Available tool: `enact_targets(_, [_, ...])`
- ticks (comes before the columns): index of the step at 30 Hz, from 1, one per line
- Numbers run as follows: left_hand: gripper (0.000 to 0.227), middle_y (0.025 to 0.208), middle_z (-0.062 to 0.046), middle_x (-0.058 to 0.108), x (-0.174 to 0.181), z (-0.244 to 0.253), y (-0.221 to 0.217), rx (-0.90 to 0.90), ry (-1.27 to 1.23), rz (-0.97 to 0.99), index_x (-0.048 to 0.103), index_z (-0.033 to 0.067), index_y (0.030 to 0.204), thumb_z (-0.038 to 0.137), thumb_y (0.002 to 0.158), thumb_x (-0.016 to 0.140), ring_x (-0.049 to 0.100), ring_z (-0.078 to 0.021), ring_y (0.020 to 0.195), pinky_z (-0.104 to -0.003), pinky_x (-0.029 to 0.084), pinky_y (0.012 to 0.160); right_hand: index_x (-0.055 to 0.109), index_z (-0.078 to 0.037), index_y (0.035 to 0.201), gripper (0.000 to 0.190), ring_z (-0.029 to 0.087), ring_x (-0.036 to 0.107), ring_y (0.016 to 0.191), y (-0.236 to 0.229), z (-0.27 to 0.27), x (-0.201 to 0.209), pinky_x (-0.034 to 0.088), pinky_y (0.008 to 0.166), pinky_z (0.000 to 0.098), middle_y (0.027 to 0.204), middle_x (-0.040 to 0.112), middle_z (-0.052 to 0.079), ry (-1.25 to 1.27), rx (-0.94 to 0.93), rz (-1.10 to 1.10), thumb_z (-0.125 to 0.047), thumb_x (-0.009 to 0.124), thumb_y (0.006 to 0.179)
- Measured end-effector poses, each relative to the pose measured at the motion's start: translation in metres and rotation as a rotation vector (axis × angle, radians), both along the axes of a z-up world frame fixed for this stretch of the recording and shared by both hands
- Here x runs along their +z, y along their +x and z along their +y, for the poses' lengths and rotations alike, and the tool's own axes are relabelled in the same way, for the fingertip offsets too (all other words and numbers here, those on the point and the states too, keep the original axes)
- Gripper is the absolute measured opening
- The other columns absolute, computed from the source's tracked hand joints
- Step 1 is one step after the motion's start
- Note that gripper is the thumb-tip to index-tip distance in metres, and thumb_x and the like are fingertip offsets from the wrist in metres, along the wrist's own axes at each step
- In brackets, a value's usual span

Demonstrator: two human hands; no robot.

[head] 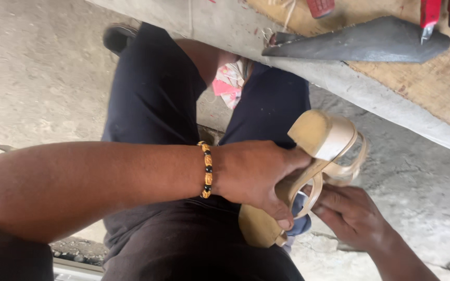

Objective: The person sews a beige high-heeled sandal using a needle and thread, repeatedly pulling the thread through the sole and straps. They trim excess thread with red-handled pliers and continue stitching the same sandal.

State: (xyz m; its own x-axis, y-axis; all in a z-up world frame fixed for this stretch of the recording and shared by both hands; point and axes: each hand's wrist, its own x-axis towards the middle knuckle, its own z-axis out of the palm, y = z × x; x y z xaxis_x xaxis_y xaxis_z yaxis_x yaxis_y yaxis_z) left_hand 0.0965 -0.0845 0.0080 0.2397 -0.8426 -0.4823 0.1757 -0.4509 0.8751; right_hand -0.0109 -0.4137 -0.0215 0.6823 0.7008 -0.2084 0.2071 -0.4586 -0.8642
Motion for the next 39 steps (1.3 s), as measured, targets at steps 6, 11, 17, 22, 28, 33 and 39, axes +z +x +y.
enact_targets(6, [0.061, 0.090, 0.003, 0.069, -0.013, 0.022, -0.016, 0.193, 0.008, 0.163, 0.056, 0.0193, 0.107, 0.041, 0.074, 0.101, 0.063, -0.0135, 0.076, -0.035, 0.052, 0.066, 0.067, -0.007, 0.154, 0.041, 0.038, 0.082, 0.135, -0.011, 0.013, -0.010, 0.065, 0.115, 0.0464, 0.145, 0.080, 0.020, 0.201, -0.110, 0.039, -0.011, 0.069, 0.113])
enact_targets(11, [0.059, 0.085, 0.003, 0.069, -0.011, 0.023, -0.024, 0.249, 0.007, 0.132, 0.057, 0.0201, 0.111, 0.039, 0.078, 0.103, 0.063, -0.0126, 0.072, -0.034, 0.053, 0.067, 0.065, -0.007, 0.158, 0.044, 0.037, 0.075, 0.149, -0.021, 0.018, -0.001, 0.061, 0.123, 0.0431, 0.159, 0.071, 0.023, 0.167, -0.176, 0.118, -0.012, 0.067, 0.114])
enact_targets(17, [0.067, 0.093, 0.003, 0.073, -0.003, 0.027, -0.014, 0.138, -0.020, 0.051, 0.053, 0.0191, 0.116, 0.059, 0.078, 0.091, 0.067, -0.0146, 0.075, -0.036, 0.056, 0.069, 0.064, -0.003, 0.157, 0.048, 0.034, 0.077, 0.146, -0.010, 0.031, 0.036, 0.063, 0.121, 0.0410, 0.157, 0.075, 0.020, 0.005, -0.141, 0.117, -0.016, 0.065, 0.112])
enact_targets(22, [0.074, 0.099, 0.002, 0.075, 0.003, 0.029, -0.005, 0.073, 0.020, 0.077, 0.054, 0.0182, 0.122, 0.065, 0.074, 0.087, 0.070, -0.0142, 0.082, -0.035, 0.060, 0.074, 0.068, -0.007, 0.155, 0.046, 0.029, 0.080, 0.142, -0.002, 0.036, 0.051, 0.061, 0.114, 0.0393, 0.152, 0.080, 0.012, -0.130, -0.123, 0.135, -0.018, 0.067, 0.110])
enact_targets(28, [0.076, 0.093, 0.001, 0.072, -0.005, 0.033, -0.016, 0.168, 0.017, 0.152, 0.052, 0.0185, 0.122, 0.060, 0.072, 0.091, 0.068, -0.0137, 0.079, -0.034, 0.058, 0.071, 0.064, -0.005, 0.158, 0.046, 0.030, 0.076, 0.145, 0.008, 0.059, 0.063, 0.059, 0.118, 0.0394, 0.154, 0.078, 0.014, -0.108, -0.105, 0.132, -0.018, 0.062, 0.113])
enact_targets(33, [0.092, 0.098, -0.002, 0.070, 0.009, 0.037, -0.026, 0.246, 0.062, 0.094, 0.054, 0.0196, 0.141, 0.065, 0.069, 0.089, 0.068, -0.0159, 0.085, -0.035, 0.058, 0.073, 0.065, -0.008, 0.158, 0.045, 0.022, 0.087, 0.106, -0.002, 0.057, 0.060, 0.068, 0.088, 0.0329, 0.134, 0.084, 0.010, -0.083, -0.130, 0.007, -0.015, 0.064, 0.114])
enact_targets(39, [0.100, 0.107, -0.008, 0.067, 0.013, 0.041, -0.068, 0.657, -0.253, 0.418, 0.045, 0.0147, 0.153, 0.036, 0.071, 0.099, 0.066, -0.0120, 0.094, -0.031, 0.061, 0.080, 0.055, -0.013, 0.167, 0.054, 0.017, 0.080, 0.083, -0.015, 0.060, 0.052, 0.071, 0.075, 0.0314, 0.135, 0.084, 0.014, 0.166, -0.150, 0.066, -0.005, 0.063, 0.114])
